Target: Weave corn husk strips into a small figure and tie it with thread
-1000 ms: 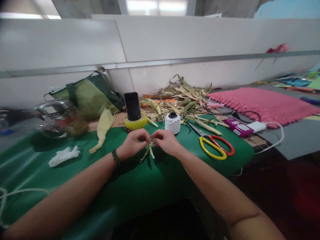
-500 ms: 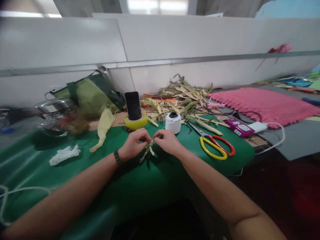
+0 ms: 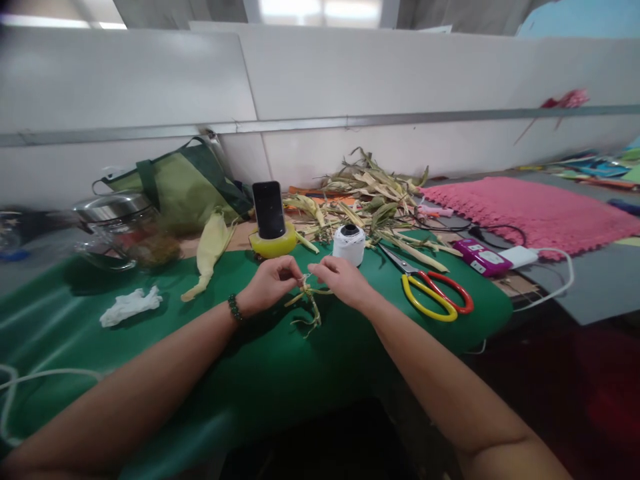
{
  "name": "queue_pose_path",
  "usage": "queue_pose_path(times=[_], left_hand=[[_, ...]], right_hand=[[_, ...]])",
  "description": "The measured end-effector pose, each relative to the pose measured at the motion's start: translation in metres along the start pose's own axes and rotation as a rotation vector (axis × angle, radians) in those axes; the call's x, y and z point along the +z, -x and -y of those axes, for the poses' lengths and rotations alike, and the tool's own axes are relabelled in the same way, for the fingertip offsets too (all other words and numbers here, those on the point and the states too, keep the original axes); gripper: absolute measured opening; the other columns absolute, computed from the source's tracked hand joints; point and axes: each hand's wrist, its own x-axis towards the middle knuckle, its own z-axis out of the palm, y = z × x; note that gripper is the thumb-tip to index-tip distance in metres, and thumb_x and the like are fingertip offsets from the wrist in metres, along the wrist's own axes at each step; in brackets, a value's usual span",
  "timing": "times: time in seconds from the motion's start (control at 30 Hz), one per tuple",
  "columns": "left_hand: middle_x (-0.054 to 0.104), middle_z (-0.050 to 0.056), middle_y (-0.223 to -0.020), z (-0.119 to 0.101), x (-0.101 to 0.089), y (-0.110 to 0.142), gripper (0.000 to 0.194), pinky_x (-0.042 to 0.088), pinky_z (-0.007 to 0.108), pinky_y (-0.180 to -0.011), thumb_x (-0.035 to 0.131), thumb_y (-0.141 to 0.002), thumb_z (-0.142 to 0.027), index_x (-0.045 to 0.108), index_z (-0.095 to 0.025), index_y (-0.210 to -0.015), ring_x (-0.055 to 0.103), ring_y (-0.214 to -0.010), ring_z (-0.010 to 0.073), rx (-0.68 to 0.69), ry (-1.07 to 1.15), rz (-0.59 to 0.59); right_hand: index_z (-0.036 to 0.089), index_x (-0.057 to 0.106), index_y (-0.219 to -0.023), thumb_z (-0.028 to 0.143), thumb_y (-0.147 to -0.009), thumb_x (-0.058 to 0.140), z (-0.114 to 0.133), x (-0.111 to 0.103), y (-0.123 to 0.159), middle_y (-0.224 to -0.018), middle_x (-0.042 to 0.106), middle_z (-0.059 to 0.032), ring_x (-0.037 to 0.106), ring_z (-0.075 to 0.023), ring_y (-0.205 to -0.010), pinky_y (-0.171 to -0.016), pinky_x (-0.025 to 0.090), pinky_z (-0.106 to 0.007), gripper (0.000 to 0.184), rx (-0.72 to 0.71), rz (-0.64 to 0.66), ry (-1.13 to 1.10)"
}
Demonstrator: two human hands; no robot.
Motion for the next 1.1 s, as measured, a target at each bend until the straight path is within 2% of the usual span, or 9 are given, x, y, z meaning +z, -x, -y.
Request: queue_pose_path(times=[0.13, 0.27, 0.47, 0.53, 0.63, 0.73, 0.83, 0.97, 1.1], left_hand=[[0.061, 0.000, -0.062, -0.002, 0.000, 0.000, 0.011, 0.044, 0.021, -0.056, 0.062, -0.065, -0.007, 0.058, -0.016, -0.061, 0.055, -0.060, 0.0108, 0.020, -0.034, -0.012], [0.063, 0.001, -0.064, -0.001, 0.000, 0.001, 0.010, 0.047, 0.023, -0.059, 0.060, -0.065, -0.006, 0.057, -0.016, -0.061, 0.059, -0.061, 0.0119, -0.008, 0.017, 0.007], [0.064, 0.001, -0.063, -0.003, 0.000, 0.001, 0.009, 0.049, 0.023, -0.059, 0.059, -0.064, -0.008, 0.056, -0.016, -0.062, 0.061, -0.061, 0.0125, -0.052, 0.083, 0.023], [0.064, 0.001, -0.063, -0.005, 0.000, 0.001, 0.009, 0.049, 0.023, -0.059, 0.060, -0.064, -0.008, 0.056, -0.016, -0.061, 0.061, -0.061, 0.0124, -0.054, 0.090, 0.029], [0.064, 0.001, -0.062, -0.005, 0.000, 0.001, 0.009, 0.048, 0.022, -0.056, 0.061, -0.064, -0.009, 0.056, -0.016, -0.061, 0.059, -0.059, 0.0120, -0.058, 0.068, 0.025], [0.063, 0.001, -0.061, -0.003, 0.000, 0.001, 0.007, 0.045, 0.021, -0.053, 0.062, -0.063, -0.010, 0.058, -0.015, -0.062, 0.056, -0.057, 0.0113, -0.058, 0.031, 0.017], [0.062, 0.000, -0.061, -0.001, 0.000, 0.001, 0.006, 0.046, 0.022, -0.055, 0.062, -0.063, -0.010, 0.058, -0.015, -0.062, 0.057, -0.058, 0.0112, -0.066, 0.036, 0.019], [0.064, 0.001, -0.064, -0.003, 0.000, 0.002, 0.007, 0.048, 0.023, -0.058, 0.060, -0.064, -0.011, 0.056, -0.016, -0.061, 0.060, -0.060, 0.0125, -0.075, 0.092, 0.045], [0.064, 0.001, -0.063, -0.004, 0.001, 0.002, 0.007, 0.049, 0.024, -0.058, 0.060, -0.063, -0.010, 0.056, -0.016, -0.060, 0.061, -0.060, 0.0130, -0.077, 0.102, 0.047]], right_hand=[[0.017, 0.062, -0.071, 0.046, -0.070, 0.062, -0.001, 0.007, 0.000, -0.061, 0.054, 0.0004, 0.043, -0.0114, -0.057, -0.053, 0.031, -0.025, 0.030, -0.087, -0.046, 0.045], [0.016, 0.060, -0.065, 0.039, -0.074, 0.057, 0.002, 0.004, 0.004, -0.056, 0.050, 0.0017, 0.039, -0.0098, -0.053, -0.051, 0.029, -0.024, 0.025, -0.137, -0.054, 0.038], [0.018, 0.047, -0.053, 0.047, -0.077, 0.056, 0.009, -0.019, 0.016, -0.049, 0.037, 0.0050, 0.031, -0.0076, -0.048, -0.046, 0.023, -0.024, 0.039, -0.048, 0.162, 0.169], [0.018, 0.048, -0.054, 0.053, -0.077, 0.056, 0.009, -0.021, 0.016, -0.049, 0.040, 0.0040, 0.033, -0.0084, -0.048, -0.046, 0.023, -0.024, 0.042, -0.038, 0.067, 0.203], [0.017, 0.061, -0.066, 0.052, -0.073, 0.063, 0.007, -0.011, 0.012, -0.059, 0.054, 0.0000, 0.043, -0.0112, -0.055, -0.049, 0.028, -0.024, 0.036, -0.059, -0.057, 0.268], [0.018, 0.067, -0.072, 0.040, -0.072, 0.067, 0.002, 0.002, 0.008, -0.070, 0.062, -0.0025, 0.050, -0.0134, -0.062, -0.054, 0.033, -0.024, 0.021, -0.109, -0.022, 0.314], [0.018, 0.064, -0.066, 0.028, -0.074, 0.060, 0.001, 0.006, 0.008, -0.065, 0.061, -0.0014, 0.051, -0.0130, -0.062, -0.056, 0.034, -0.024, 0.014, -0.143, -0.013, 0.299], [0.018, 0.057, -0.056, 0.023, -0.071, 0.056, 0.005, -0.013, 0.020, -0.052, 0.051, 0.0017, 0.043, -0.0110, -0.051, -0.048, 0.028, -0.024, 0.016, -0.050, -0.003, 0.370], [0.019, 0.057, -0.053, 0.020, -0.070, 0.058, 0.012, -0.034, 0.033, -0.052, 0.054, 0.0003, 0.043, -0.0114, -0.048, -0.048, 0.025, -0.026, 0.017, 0.039, 0.071, 0.609]])
